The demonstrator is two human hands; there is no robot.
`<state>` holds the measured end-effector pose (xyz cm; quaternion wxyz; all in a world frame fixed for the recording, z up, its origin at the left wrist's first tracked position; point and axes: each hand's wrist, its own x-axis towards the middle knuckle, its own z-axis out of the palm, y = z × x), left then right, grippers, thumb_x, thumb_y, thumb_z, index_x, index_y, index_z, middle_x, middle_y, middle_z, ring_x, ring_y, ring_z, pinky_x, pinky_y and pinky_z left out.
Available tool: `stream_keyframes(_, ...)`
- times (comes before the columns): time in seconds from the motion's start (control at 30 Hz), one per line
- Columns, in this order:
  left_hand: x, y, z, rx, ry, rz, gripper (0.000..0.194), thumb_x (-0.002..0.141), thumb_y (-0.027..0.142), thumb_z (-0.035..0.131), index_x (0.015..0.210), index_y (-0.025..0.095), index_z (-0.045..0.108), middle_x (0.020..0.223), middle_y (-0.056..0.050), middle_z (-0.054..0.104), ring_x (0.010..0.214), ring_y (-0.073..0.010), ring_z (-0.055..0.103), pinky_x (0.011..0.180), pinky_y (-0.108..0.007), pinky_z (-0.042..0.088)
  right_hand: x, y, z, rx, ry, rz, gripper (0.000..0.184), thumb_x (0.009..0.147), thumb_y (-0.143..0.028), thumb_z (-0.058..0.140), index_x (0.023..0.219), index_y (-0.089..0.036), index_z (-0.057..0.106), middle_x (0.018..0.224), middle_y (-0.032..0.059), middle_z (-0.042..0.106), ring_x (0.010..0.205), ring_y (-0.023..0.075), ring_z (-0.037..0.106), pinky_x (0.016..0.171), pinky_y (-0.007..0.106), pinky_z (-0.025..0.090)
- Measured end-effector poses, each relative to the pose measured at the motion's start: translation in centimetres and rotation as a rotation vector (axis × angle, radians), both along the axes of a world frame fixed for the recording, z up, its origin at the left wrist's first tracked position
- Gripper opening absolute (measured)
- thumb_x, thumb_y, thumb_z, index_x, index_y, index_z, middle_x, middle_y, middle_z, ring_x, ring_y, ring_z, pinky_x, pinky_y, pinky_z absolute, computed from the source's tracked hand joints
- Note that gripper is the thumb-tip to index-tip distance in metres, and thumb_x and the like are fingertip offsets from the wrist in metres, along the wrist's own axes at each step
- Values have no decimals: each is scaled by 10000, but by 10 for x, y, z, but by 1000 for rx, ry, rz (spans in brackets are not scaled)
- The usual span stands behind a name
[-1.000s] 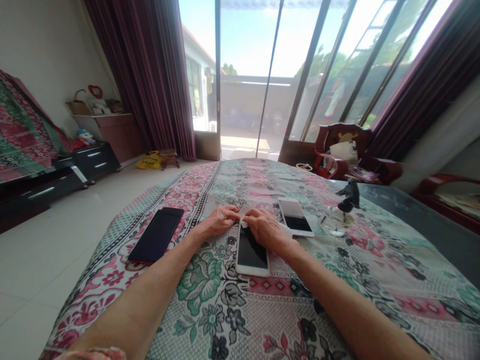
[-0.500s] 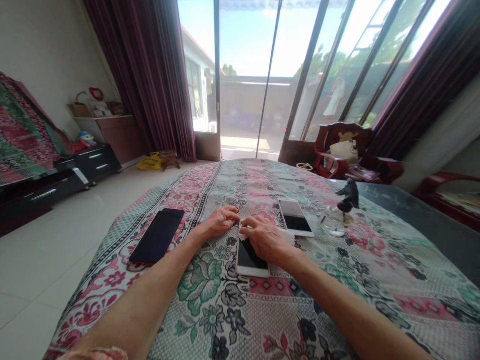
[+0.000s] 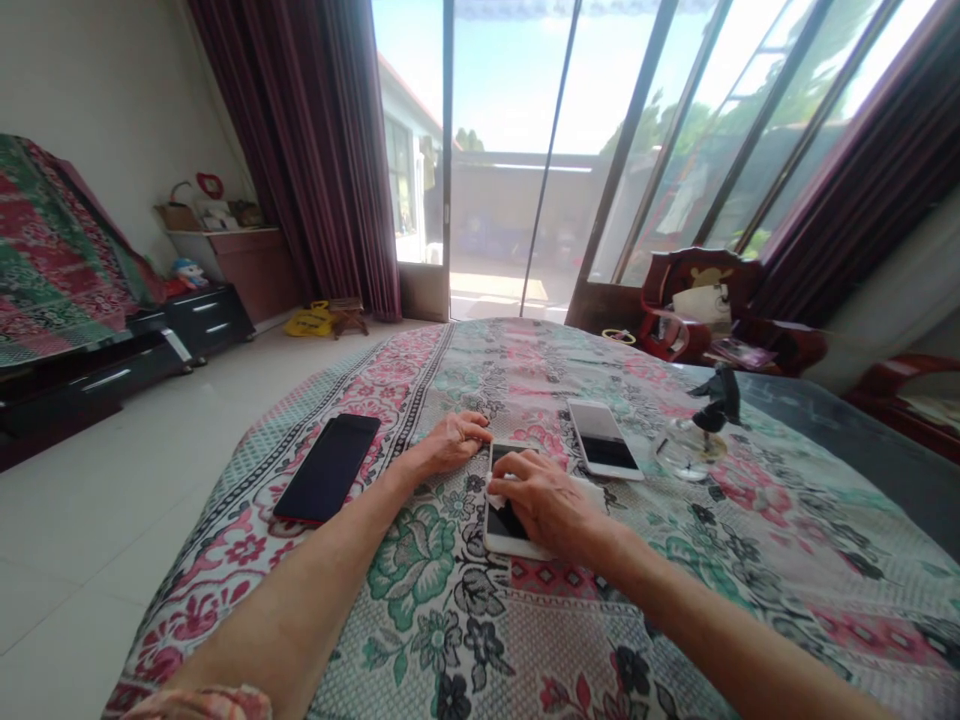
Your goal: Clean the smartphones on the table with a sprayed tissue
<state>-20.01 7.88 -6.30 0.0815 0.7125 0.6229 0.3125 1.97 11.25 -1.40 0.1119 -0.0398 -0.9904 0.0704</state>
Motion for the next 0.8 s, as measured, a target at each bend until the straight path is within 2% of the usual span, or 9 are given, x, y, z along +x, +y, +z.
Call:
stream_keyframes(0.2,1,1,0,-1,-6,-3,289,786,75,508,905,182,749,1123,-77,652,1032,-174,610,954,-305,477,-14,29,-9,35,93,-33,296,894,-93,437,995,-221,684,1074,72,609,902,184,519,836,341,429)
stream_keyframes(0.3,1,0,1,-7,-4,0,290,783,76,508,898,190,748,1118,-59,655,1024,-163,609,949,-282,474,-19,34,-10,46,92,-36,297,883,-86,444,996,-223,682,1061,67,615,908,194,517,837,352,428)
stream_keyframes(0.4,2,-1,2,-19,-14,2,297,788,80,501,913,190,747,1136,-56,649,1041,-160,604,958,-269,464,-13,23,-8,31,78,-7,288,883,-83,437,987,-213,671,1064,72,605,912,190,508,835,348,431)
stream_keyframes(0.53,3,-1,4,-27,-19,14,294,795,82,492,899,172,751,1123,-66,654,1005,-157,619,929,-251,476,4,-6,-3,-5,14,65,262,902,-112,425,984,-212,653,1068,59,605,898,181,495,822,342,437)
stream_keyframes(0.63,4,-2,5,-19,-18,27,286,798,89,498,893,177,753,1120,-59,658,998,-156,621,921,-252,483,13,-20,1,-31,-30,139,206,863,-143,506,1004,-205,643,1079,54,606,917,184,495,832,344,438)
stream_keyframes(0.7,4,-2,5,-18,-16,30,285,796,87,502,894,179,753,1121,-57,660,1010,-158,619,931,-258,480,15,-20,2,-43,-43,161,209,842,-160,542,1021,-205,641,1098,55,603,929,188,497,841,350,438)
stream_keyframes(0.8,4,-2,5,-21,-13,24,299,793,80,494,909,184,749,1138,-53,653,1033,-154,612,951,-258,469,12,-9,0,-59,4,103,234,896,-143,462,1012,-212,652,1090,56,607,922,180,504,831,345,437)
